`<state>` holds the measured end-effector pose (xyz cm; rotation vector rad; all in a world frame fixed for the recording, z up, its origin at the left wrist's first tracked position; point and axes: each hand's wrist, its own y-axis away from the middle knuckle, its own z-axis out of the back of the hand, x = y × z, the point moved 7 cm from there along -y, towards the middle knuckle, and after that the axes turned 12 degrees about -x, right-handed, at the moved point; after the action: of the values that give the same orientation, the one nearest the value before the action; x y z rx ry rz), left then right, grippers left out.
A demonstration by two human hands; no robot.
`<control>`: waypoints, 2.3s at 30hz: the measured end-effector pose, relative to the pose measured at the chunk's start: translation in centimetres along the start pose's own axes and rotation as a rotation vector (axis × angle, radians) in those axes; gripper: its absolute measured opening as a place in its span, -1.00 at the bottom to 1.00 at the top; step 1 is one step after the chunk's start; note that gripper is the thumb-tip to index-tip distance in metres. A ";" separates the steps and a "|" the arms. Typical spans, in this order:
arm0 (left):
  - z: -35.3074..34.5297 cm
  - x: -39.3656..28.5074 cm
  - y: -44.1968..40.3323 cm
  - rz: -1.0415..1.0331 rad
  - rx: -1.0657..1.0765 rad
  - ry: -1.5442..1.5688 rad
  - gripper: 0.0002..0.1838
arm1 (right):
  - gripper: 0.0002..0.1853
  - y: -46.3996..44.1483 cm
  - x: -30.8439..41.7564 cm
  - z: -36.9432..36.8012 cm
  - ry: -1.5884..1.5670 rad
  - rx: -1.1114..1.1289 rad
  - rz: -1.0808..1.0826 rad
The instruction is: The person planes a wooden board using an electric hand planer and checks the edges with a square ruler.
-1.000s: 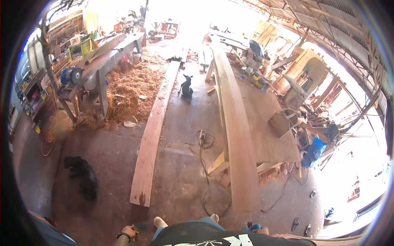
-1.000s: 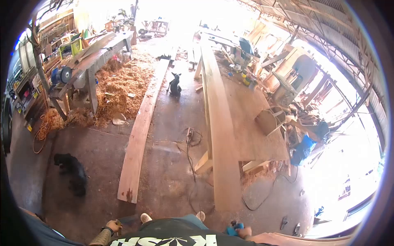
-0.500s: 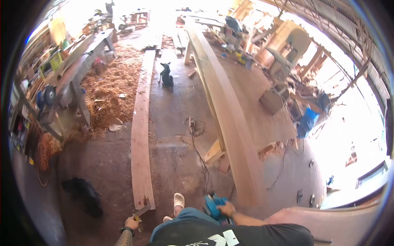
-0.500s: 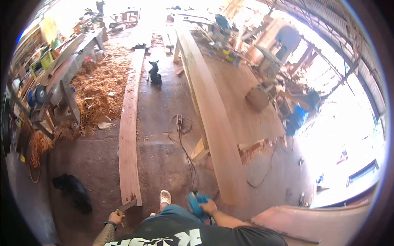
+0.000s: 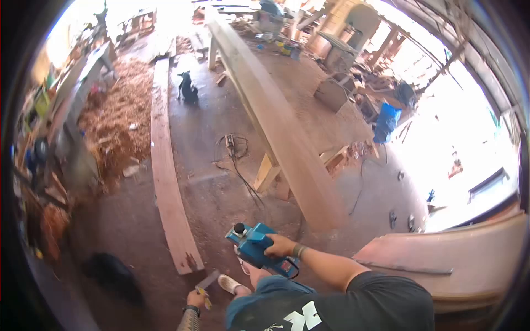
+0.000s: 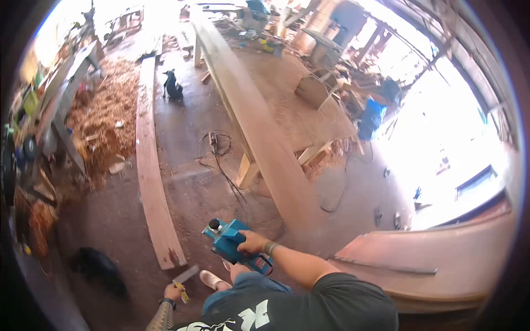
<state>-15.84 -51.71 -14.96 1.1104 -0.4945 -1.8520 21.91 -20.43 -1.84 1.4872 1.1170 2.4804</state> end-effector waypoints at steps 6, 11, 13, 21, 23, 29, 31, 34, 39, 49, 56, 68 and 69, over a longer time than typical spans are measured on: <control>-10.1 7.9 2.5 0.118 -0.166 0.268 -0.75 | -0.50 5.3 -3.9 1.6 0.160 0.150 0.051; -18.0 8.1 7.9 0.097 -0.234 0.496 -0.75 | -0.43 6.2 -9.4 5.5 0.364 0.351 -0.055; -23.1 10.3 8.9 0.145 -0.354 0.648 -0.75 | -0.38 4.7 -14.6 7.7 0.422 0.428 -0.075; -42.6 7.3 17.8 0.368 -0.533 1.039 -0.77 | -0.22 3.4 -33.3 18.7 0.774 0.399 -0.172; -48.6 8.5 15.9 0.356 -0.464 1.098 -0.73 | -0.17 2.7 -37.0 20.5 0.862 0.336 -0.102; -54.5 4.2 15.0 0.328 -0.318 1.144 -0.79 | -0.11 -0.6 -43.5 21.3 1.127 0.424 -0.429; -56.5 4.4 13.6 0.346 -0.214 1.074 -0.80 | -0.06 -2.9 -46.5 20.0 1.231 0.439 -0.286; -59.4 5.4 9.9 0.439 -0.199 1.109 -0.87 | -0.03 -5.7 -49.9 17.5 1.338 0.484 -0.036; -60.0 4.2 4.4 0.499 -0.176 1.561 -0.86 | -0.01 -11.7 -52.7 10.4 1.245 0.509 0.092; -59.0 0.7 5.0 0.251 -0.041 1.332 -0.80 | -0.05 -14.2 -53.1 0.5 0.838 0.306 0.167; -59.3 -1.3 5.8 0.259 0.004 1.300 -0.76 | -0.14 -12.7 -56.1 -0.8 0.698 0.198 0.155; -59.2 -0.9 5.4 0.253 -0.152 1.227 -0.75 | -0.06 -12.0 -58.5 0.9 0.729 0.258 0.035; -59.5 -0.7 5.3 0.243 -0.147 1.215 -0.75 | -0.06 -12.2 -58.4 0.9 0.716 0.256 0.045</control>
<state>37.37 -47.82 -41.75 1.7121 0.2151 -0.7320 50.28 -33.04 -52.82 0.6300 1.5397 3.0923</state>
